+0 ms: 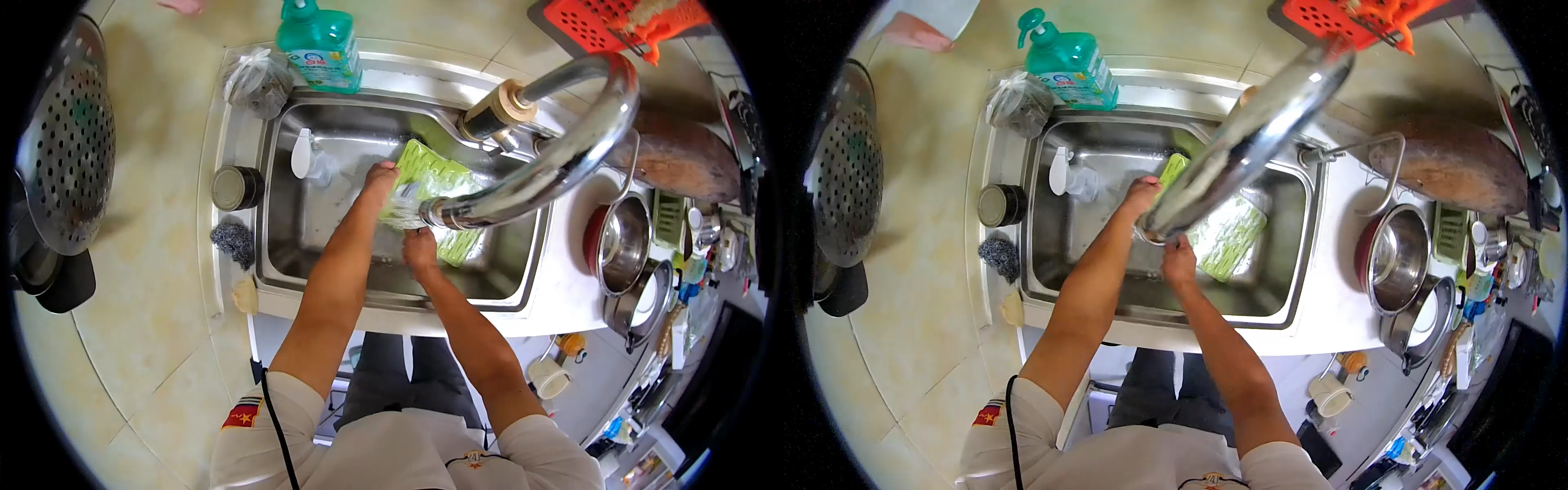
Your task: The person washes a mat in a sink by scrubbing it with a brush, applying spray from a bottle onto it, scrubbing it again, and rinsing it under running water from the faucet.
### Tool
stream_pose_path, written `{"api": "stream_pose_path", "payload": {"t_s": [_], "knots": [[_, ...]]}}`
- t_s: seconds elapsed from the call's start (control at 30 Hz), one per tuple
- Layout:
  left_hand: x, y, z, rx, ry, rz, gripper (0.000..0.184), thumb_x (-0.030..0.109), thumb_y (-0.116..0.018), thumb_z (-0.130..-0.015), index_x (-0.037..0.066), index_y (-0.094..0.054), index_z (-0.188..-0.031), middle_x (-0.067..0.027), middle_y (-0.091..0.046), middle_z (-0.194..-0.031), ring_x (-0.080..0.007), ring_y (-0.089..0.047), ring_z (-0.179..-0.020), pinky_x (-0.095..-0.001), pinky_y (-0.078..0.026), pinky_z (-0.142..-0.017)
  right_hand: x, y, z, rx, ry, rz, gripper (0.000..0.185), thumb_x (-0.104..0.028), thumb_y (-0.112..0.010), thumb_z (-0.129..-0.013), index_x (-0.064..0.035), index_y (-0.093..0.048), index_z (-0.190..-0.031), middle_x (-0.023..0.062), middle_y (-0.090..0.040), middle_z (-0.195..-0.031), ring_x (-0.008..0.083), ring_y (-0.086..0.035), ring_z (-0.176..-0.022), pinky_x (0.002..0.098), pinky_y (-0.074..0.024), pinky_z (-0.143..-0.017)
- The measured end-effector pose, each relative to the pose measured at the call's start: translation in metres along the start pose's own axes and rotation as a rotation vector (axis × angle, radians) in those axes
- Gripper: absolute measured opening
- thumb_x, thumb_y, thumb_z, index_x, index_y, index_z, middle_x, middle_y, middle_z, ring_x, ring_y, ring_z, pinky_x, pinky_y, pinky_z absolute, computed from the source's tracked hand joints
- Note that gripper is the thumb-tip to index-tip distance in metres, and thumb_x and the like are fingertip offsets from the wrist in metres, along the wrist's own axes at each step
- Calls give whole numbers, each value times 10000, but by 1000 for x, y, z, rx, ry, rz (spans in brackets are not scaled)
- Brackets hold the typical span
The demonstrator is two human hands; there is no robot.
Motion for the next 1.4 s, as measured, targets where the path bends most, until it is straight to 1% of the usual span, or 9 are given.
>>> {"api": "stream_pose_path", "payload": {"t_s": [0.2, 0.23, 0.33, 0.4, 0.57, 0.73, 1.07, 1.27, 1.4], "knots": [[-80, -34, -95, 54, -227, -656, 376, 348, -624, -906, 35, -646, -1112, -136, -692, -1091, -262, -660, -1028, -347, -495, -947, -16, 10, 36, -15, 33, -185, 594, -176, -572, -971, -150, -359, -1525, 80, -601, -697, 153, -472, -472, 357, -402, -431], [-57, -57, -71, -101, -786, -1238, 351, 341, -600, -927, 36, -636, -1098, -133, -675, -1154, -222, -644, -1074, -336, -492, -945, -35, 5, 54, -6, 48, -55, 574, -193, -571, -975, -139, -377, -1513, 86, -628, -733, 145, -490, -486, 353, -415, -433], [-43, -14, -63, 61, 96, -258, 334, 342, -608, -927, 27, -650, -1030, -131, -700, -1087, -200, -661, -1036, -329, -492, -933, 7, 15, 40, -51, -104, 80, 574, -199, -566, -977, -118, -372, -1511, 78, -610, -736, 140, -484, -476, 344, -419, -429], [90, 5, 47, -71, -194, -360, 311, 334, -666, -884, 39, -679, -978, -106, -714, -1050, -193, -675, -976, -351, -514, -875, 3, 35, 26, 39, 50, 197, 576, -198, -573, -969, -119, -379, -1506, 100, -648, -804, 195, -550, -523, 355, -444, -459], [-17, -27, -29, -382, -420, -160, 284, 203, -732, -805, 53, -698, -1043, -76, -700, -921, -194, -665, -781, -356, -521, -701, -46, 44, 17, 125, 386, 247, 564, -248, -584, -942, -160, -436, -1480, 162, -671, -849, 236, -611, -658, 410, -517, -616], [8, -10, 34, -597, 139, 568, 383, 148, -723, -814, 57, -648, -1178, -83, -694, -950, -219, -665, -733, -392, -549, -657, -6, 109, -18, 112, 229, 844, 590, -309, -507, -968, -240, -323, -1524, 257, -675, -956, 411, -659, -904, 511, -517, -808], [91, 58, 147, 7, -40, -51, 276, 13, -610, -873, 8, -698, -1135, -47, -714, -975, -134, -636, -788, -293, -510, -710, -38, 72, -46, 161, 375, 741, 543, -287, -502, -974, -181, -388, -1494, 236, -675, -881, 379, -665, -803, 484, -524, -737], [65, 62, 158, -70, 77, 249, 238, 42, -614, -914, 8, -629, -1149, -93, -688, -1018, -222, -670, -826, -366, -559, -734, -69, 37, -6, 115, 671, 661, 587, -294, -528, -958, -211, -358, -1514, 212, -683, -900, 392, -660, -827, 461, -525, -742], [86, 83, 184, -21, 101, 335, 265, -10, -561, -922, 9, -659, -1167, -38, -681, -937, -127, -620, -751, -289, -511, -686, -51, 61, -48, 88, 428, 829, 611, -304, -513, -965, -200, -318, -1535, 225, -674, -923, 365, -665, -884, 464, -525, -782]]}}
Point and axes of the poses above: each hand's wrist, its own z-axis away from the middle knuckle, its own y-axis out of the back of the hand, x = y × z, the point moved 9 cm from there along -z, towards the middle knuckle
